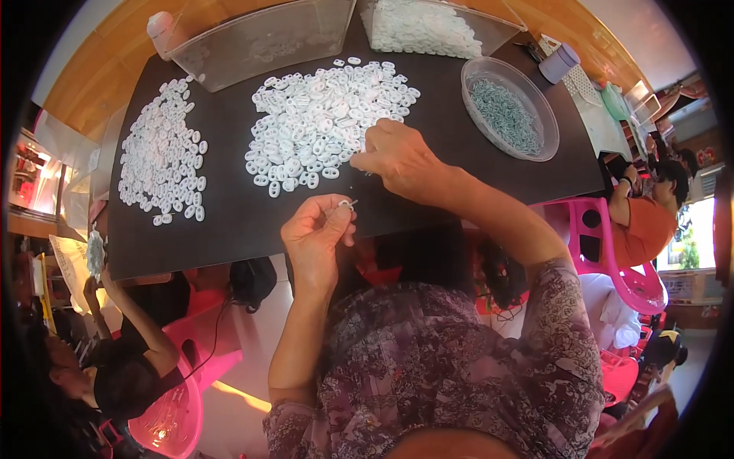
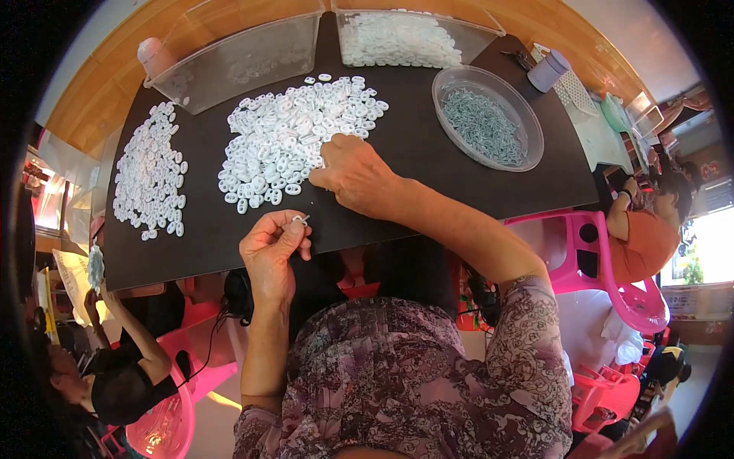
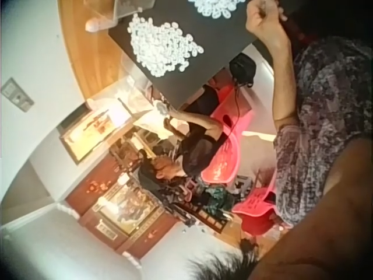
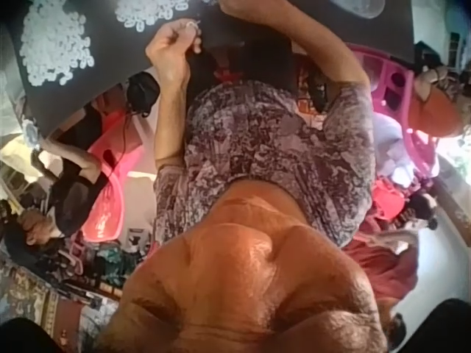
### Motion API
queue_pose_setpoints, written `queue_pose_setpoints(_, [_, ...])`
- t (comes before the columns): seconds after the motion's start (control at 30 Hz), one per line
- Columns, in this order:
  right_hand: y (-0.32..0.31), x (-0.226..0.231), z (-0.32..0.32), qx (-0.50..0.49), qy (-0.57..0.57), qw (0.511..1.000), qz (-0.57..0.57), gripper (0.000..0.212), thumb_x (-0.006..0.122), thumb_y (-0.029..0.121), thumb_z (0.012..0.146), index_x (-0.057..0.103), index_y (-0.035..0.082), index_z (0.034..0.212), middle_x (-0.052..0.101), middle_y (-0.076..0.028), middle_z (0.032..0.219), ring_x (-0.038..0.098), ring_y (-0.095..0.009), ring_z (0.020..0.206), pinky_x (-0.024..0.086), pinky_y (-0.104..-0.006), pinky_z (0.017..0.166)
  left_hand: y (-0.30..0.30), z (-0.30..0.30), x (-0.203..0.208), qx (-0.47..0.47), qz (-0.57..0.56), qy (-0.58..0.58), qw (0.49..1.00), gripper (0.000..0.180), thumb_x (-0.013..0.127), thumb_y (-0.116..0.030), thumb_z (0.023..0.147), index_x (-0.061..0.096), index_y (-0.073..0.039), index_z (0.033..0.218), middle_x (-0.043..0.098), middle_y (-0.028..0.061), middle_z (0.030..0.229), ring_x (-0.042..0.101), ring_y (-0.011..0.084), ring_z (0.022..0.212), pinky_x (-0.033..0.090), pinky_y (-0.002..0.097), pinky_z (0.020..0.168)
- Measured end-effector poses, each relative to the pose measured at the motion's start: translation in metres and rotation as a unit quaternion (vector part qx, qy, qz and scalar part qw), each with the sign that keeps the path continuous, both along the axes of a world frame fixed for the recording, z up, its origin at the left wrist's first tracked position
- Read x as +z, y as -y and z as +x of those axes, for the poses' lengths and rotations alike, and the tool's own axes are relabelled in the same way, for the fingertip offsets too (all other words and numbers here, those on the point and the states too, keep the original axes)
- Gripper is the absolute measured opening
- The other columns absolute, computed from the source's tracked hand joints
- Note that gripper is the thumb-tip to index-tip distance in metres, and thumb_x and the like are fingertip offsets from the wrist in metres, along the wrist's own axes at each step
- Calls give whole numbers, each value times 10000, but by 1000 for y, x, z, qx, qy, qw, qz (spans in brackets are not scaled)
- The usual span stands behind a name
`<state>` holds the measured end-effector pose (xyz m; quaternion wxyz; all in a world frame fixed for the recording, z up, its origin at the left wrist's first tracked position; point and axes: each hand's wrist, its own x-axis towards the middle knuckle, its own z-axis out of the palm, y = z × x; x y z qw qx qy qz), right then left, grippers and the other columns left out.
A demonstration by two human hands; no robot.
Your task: Assembling small white plastic components by inserting tiny blue pieces into them.
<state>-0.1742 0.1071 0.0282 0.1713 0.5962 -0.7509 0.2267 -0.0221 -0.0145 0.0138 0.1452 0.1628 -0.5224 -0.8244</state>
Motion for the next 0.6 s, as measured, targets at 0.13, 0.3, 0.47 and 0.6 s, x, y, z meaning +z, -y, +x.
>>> queue_pose_setpoints(0.13, [7,6,-2,40,-23,997,68,88,569,6,614,557,63,680,482,-87,696,487,-273,700,392,-375,592,1,0,-2,-3,7,-5,1000,100,625,-36,831,614,48,884,606,77,744,524,101,569,419,210,506])
queue_pose_setpoints(0.3, [13,12,-7,66,-29,995,74,87,580,28,619,502,55,649,472,-103,705,480,-285,707,386,-390,621,2,0,-3,-5,17,-7,1000,106,627,-39,832,613,50,887,606,80,747,525,102,571,420,210,507])
queue_pose_setpoints(0.47, [11,11,-9,49,-9,996,77,100,596,33,658,528,49,729,502,-127,726,493,-314,726,399,-401,621,0,0,-2,11,20,-9,1000,101,614,-34,838,615,57,882,601,83,728,515,108,552,410,212,491])
queue_pose_setpoints(0.6, [5,20,5,15,108,994,17,93,621,30,707,582,31,791,553,-110,749,555,-248,750,437,-345,639,-1,-1,2,30,29,-7,999,110,611,-33,842,616,51,912,599,82,732,514,109,549,407,212,481])
